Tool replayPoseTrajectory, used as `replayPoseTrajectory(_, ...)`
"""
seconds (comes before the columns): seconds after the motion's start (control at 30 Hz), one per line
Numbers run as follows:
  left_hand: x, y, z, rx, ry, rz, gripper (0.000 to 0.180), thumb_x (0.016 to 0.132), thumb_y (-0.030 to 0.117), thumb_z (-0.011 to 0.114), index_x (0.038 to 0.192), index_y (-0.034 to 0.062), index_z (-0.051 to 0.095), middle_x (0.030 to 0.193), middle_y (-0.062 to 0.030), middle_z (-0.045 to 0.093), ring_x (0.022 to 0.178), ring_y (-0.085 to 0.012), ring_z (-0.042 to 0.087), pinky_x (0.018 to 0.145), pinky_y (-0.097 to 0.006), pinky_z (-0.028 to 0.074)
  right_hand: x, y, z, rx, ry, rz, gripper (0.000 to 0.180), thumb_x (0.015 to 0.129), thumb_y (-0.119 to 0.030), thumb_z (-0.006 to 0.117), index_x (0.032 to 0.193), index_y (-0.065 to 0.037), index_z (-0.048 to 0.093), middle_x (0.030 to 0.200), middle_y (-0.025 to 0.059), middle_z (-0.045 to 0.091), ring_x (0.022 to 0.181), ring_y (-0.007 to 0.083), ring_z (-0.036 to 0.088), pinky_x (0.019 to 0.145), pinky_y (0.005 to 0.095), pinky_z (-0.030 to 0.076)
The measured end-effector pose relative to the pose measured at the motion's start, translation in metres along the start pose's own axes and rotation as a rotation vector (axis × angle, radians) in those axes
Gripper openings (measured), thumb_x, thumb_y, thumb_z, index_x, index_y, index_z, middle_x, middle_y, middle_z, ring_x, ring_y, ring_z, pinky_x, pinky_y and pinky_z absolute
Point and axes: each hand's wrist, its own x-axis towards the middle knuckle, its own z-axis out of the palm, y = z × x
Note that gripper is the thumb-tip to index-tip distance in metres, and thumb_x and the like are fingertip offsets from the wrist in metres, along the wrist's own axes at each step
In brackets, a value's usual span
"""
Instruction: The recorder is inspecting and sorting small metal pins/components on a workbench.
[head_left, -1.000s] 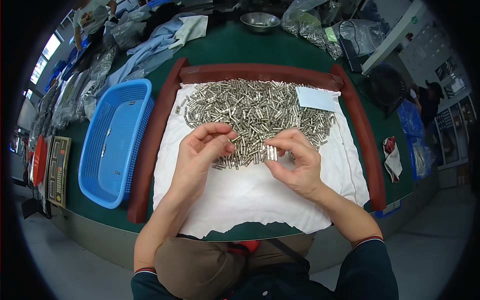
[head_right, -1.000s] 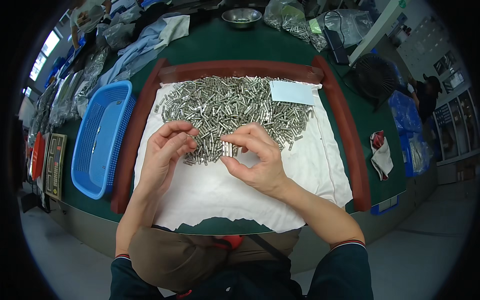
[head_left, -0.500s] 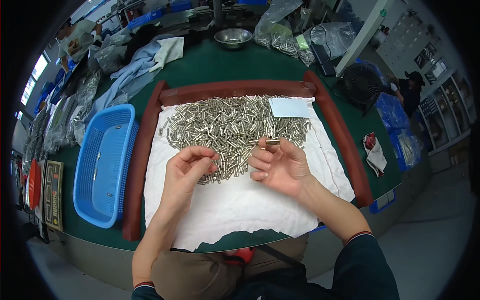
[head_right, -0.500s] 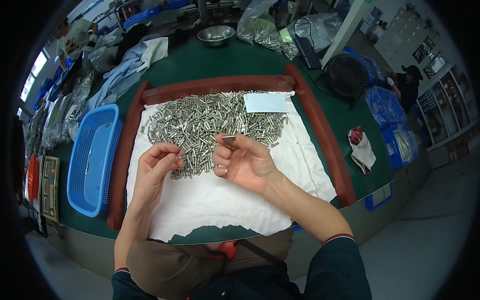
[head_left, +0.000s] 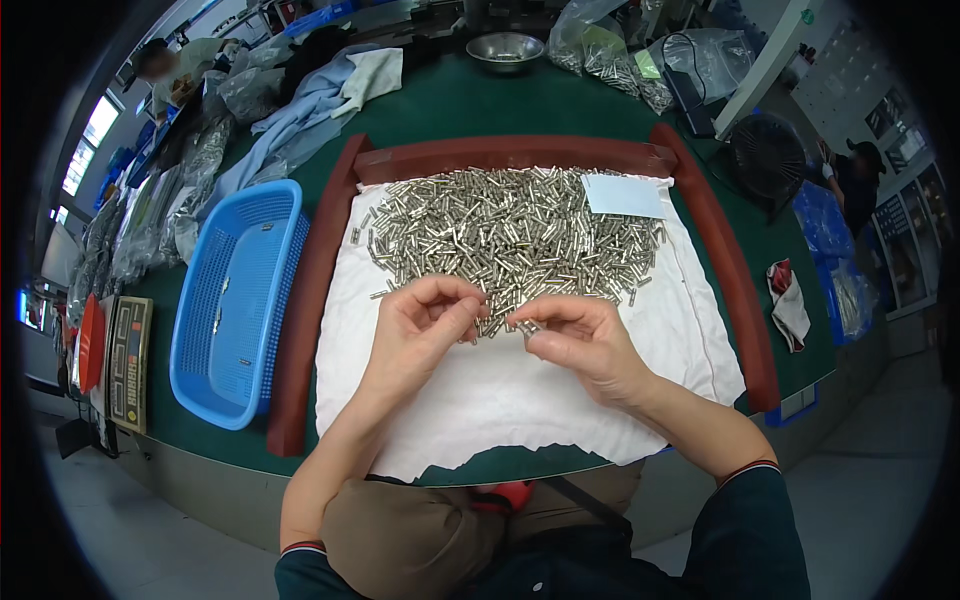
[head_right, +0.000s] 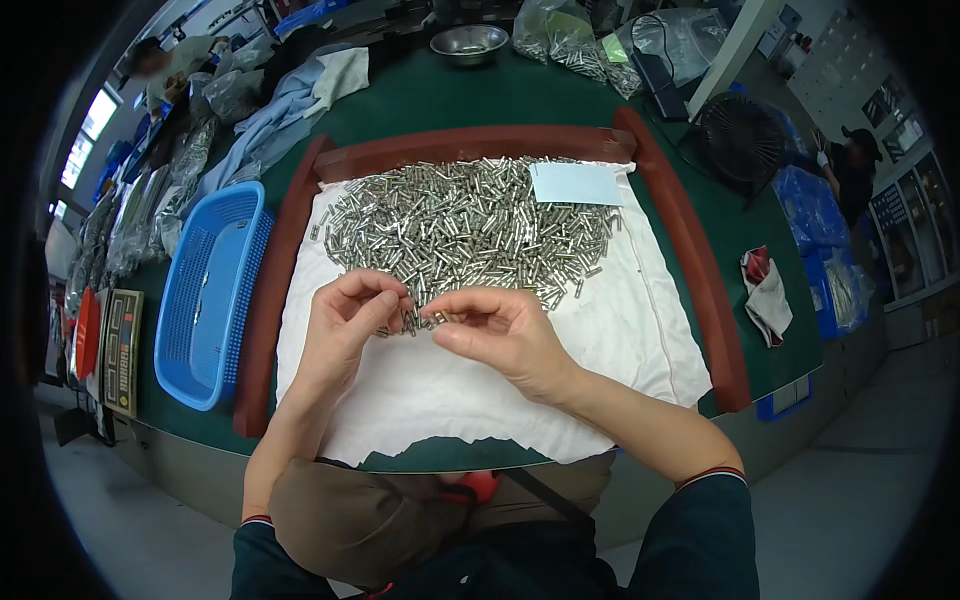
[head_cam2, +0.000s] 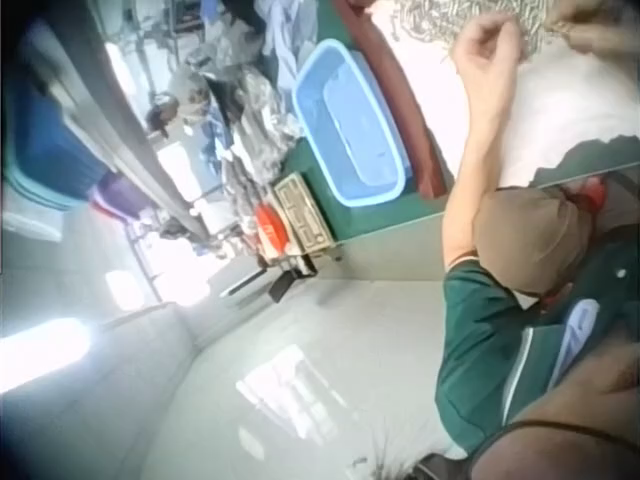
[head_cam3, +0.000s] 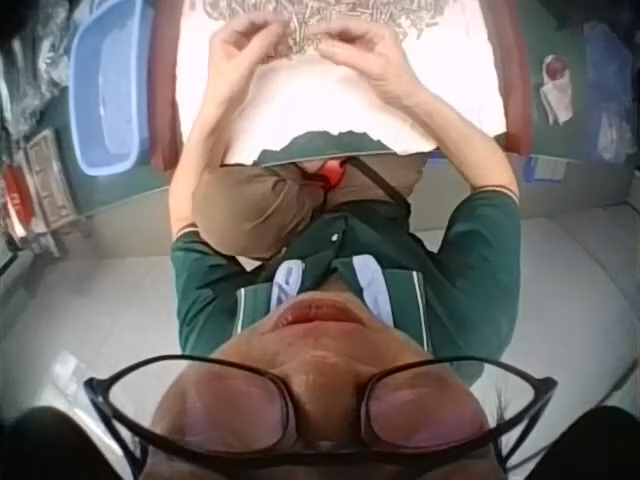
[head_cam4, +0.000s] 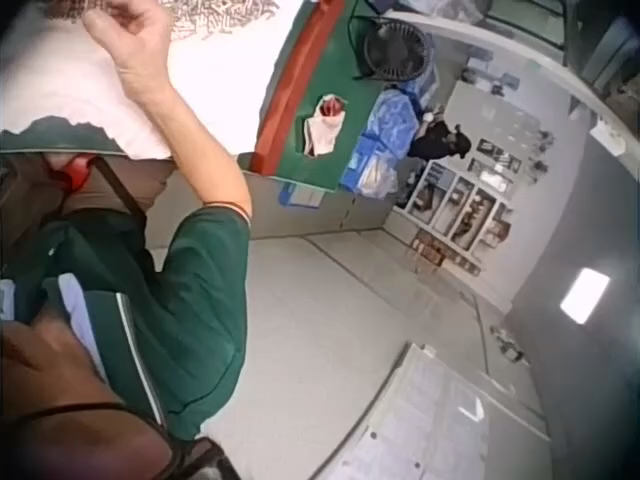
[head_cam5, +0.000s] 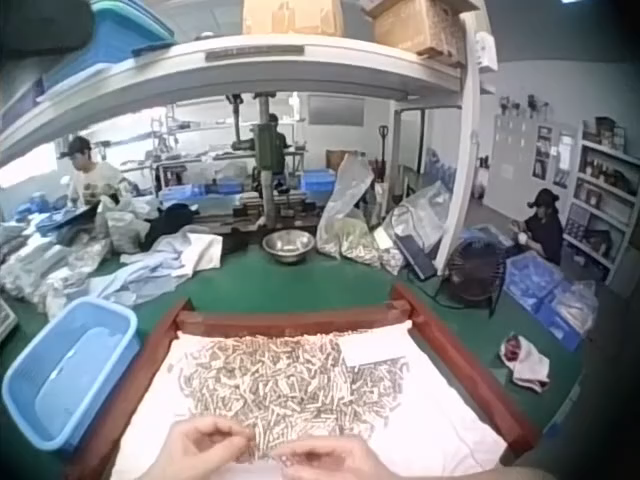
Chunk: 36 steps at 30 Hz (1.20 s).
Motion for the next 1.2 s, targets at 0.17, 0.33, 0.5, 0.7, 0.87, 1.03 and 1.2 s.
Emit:
replayPoseTrajectory(0.17,-0.002,-0.004,0.001,0.021,-0.175,-0.187,0.016,0.087,0.016,0.063,0.091,0.0014,0.067,0.073,-0.0005,0.063,0.063,-0.0047,0.052,0.054,-0.018,0.039,0.001,0.001,0.006,-0.767,0.151,-0.569,0.028,0.068,-0.004,0.073,0.095,-0.004,0.068,0.08,0.0052,0.06,0.074,0.0158,0.057,0.061,0.0261,0.046)
replayPoseTrajectory(0.33,-0.003,-0.002,0.002,0.013,-0.226,-0.251,0.016,0.086,0.015,0.063,0.091,0.0012,0.067,0.074,0.0003,0.062,0.062,-0.0037,0.051,0.054,-0.017,0.039,0.004,0.005,0.006,-0.782,0.146,-0.54,0.03,0.067,-0.003,0.073,0.097,-0.004,0.067,0.083,0.0064,0.059,0.075,0.0175,0.057,0.062,0.027,0.048)
replayPoseTrajectory(0.5,-0.004,-0.002,0.002,0.011,-0.243,-0.267,0.015,0.086,0.014,0.063,0.092,0.001,0.066,0.075,0.0004,0.062,0.063,-0.0031,0.051,0.055,-0.017,0.039,0.004,0.006,0.008,-0.74,0.128,-0.486,0.029,0.068,0.0,0.07,0.097,-0.004,0.067,0.084,0.0068,0.058,0.077,0.0172,0.058,0.061,0.0263,0.049)
replayPoseTrajectory(0.7,-0.003,-0.006,0.005,-0.052,-0.235,-0.271,0.013,0.085,0.013,0.066,0.091,0.0024,0.064,0.074,0.002,0.06,0.063,-0.0024,0.051,0.055,-0.017,0.038,0.005,0.008,0.009,-0.776,0.154,-0.498,0.03,0.067,0.0,0.069,0.096,-0.004,0.067,0.083,0.0065,0.058,0.075,0.0181,0.057,0.061,0.0278,0.048)
replayPoseTrajectory(0.87,-0.002,-0.008,0.014,-0.133,-0.217,-0.343,0.012,0.084,0.012,0.068,0.089,0.0033,0.063,0.074,0.0021,0.06,0.064,-0.0017,0.051,0.057,-0.016,0.039,0.006,0.013,0.007,-0.822,0.167,-0.571,0.031,0.064,-0.001,0.07,0.095,-0.005,0.067,0.08,0.0057,0.057,0.072,0.0191,0.055,0.062,0.0302,0.046)
replayPoseTrajectory(1.03,-0.001,-0.007,0.013,-0.116,-0.209,-0.354,0.011,0.084,0.012,0.067,0.09,0.0023,0.065,0.079,-0.0007,0.063,0.069,-0.0037,0.054,0.062,-0.017,0.042,0.007,0.013,0.006,-0.859,0.164,-0.599,0.03,0.064,-0.001,0.07,0.094,-0.006,0.068,0.078,0.0049,0.056,0.07,0.0192,0.054,0.061,0.0301,0.045)
replayPoseTrajectory(1.2,0.0,-0.004,0.011,-0.108,-0.223,-0.374,0.012,0.085,0.012,0.064,0.089,0.0011,0.066,0.084,-0.0034,0.064,0.074,-0.0061,0.056,0.067,-0.02,0.045,0.007,0.011,0.006,-0.809,0.166,-0.549,0.029,0.064,0.0,0.07,0.092,-0.005,0.068,0.078,0.0045,0.057,0.069,0.0167,0.055,0.06,0.0286,0.046)
